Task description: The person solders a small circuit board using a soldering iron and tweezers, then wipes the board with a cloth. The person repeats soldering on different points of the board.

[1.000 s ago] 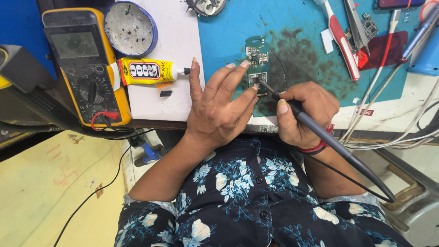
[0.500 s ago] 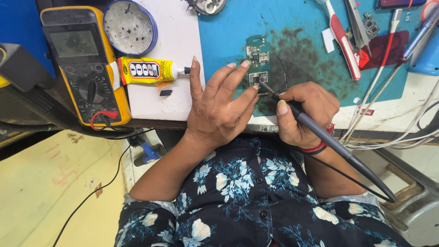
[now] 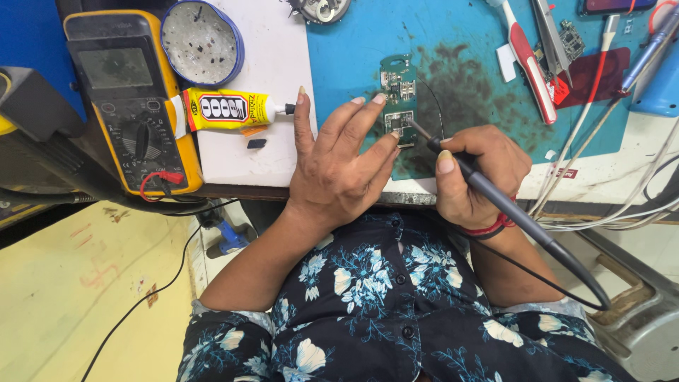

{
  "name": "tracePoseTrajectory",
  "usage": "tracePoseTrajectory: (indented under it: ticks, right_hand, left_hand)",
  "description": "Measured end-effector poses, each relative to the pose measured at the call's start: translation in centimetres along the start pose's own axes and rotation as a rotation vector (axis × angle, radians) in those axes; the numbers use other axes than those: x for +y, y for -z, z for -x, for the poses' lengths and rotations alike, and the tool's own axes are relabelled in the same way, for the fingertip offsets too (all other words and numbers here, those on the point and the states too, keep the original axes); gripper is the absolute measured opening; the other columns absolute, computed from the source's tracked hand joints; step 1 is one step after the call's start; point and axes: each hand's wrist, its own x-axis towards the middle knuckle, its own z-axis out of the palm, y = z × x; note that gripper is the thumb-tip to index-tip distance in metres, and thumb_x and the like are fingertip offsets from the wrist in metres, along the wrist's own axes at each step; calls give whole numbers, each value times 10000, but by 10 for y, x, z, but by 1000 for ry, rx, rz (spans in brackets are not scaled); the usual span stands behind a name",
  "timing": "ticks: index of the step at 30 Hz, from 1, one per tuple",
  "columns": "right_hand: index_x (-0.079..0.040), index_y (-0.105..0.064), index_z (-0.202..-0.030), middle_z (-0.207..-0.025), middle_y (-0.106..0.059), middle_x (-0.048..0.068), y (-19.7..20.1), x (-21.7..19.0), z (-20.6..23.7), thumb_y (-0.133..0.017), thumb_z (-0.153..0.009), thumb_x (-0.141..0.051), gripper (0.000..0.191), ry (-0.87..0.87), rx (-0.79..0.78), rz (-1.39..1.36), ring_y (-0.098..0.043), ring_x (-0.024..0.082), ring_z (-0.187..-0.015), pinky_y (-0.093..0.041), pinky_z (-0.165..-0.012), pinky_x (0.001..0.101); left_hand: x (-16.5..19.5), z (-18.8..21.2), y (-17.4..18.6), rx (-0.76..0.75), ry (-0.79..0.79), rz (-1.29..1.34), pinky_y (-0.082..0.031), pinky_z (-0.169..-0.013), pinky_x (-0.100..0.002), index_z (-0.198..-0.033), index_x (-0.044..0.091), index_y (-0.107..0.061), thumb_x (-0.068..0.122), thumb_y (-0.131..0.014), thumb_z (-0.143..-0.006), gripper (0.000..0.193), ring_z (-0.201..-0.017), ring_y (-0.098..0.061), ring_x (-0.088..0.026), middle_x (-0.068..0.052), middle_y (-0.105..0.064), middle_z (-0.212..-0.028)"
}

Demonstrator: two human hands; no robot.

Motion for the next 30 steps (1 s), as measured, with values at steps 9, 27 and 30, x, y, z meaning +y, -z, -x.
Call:
tracePoseTrajectory:
  ticks: [9, 27, 30]
  right_hand:
    - [-4, -631, -962, -872, -684, 129, 1, -1, -7, -676, -994, -138, 145, 67, -56, 18, -668, 271, -688, -512, -649, 350]
    - [-3, -624, -957, -867, -684, 125, 0, -2, -8, -676, -994, -127, 139, 73, -49, 13, -662, 263, -676, -509, -640, 342]
    - [-5, -629, -945, -853, -680, 125, 0, -3, -8, -676, -979, -122, 130, 71, -44, 24, -656, 262, -662, -500, -626, 343]
  left_hand:
    - [-1, 0, 0, 1, -6, 2, -135, -1262, -663, -1149, 163, -757, 296, -784, -999, 202, -1356, -520, -264, -84, -565, -1467]
    - [0, 0, 0, 0, -10, -2, -131, -1257, -664, -1145, 170, -760, 301, -782, -1004, 194, -1360, -520, -256, -80, -566, -1463]
    - [0, 0, 0, 1, -9, 0, -133, -1262, -663, -1150, 164, -760, 301, -782, -996, 207, -1359, -518, -263, -81, -567, -1464]
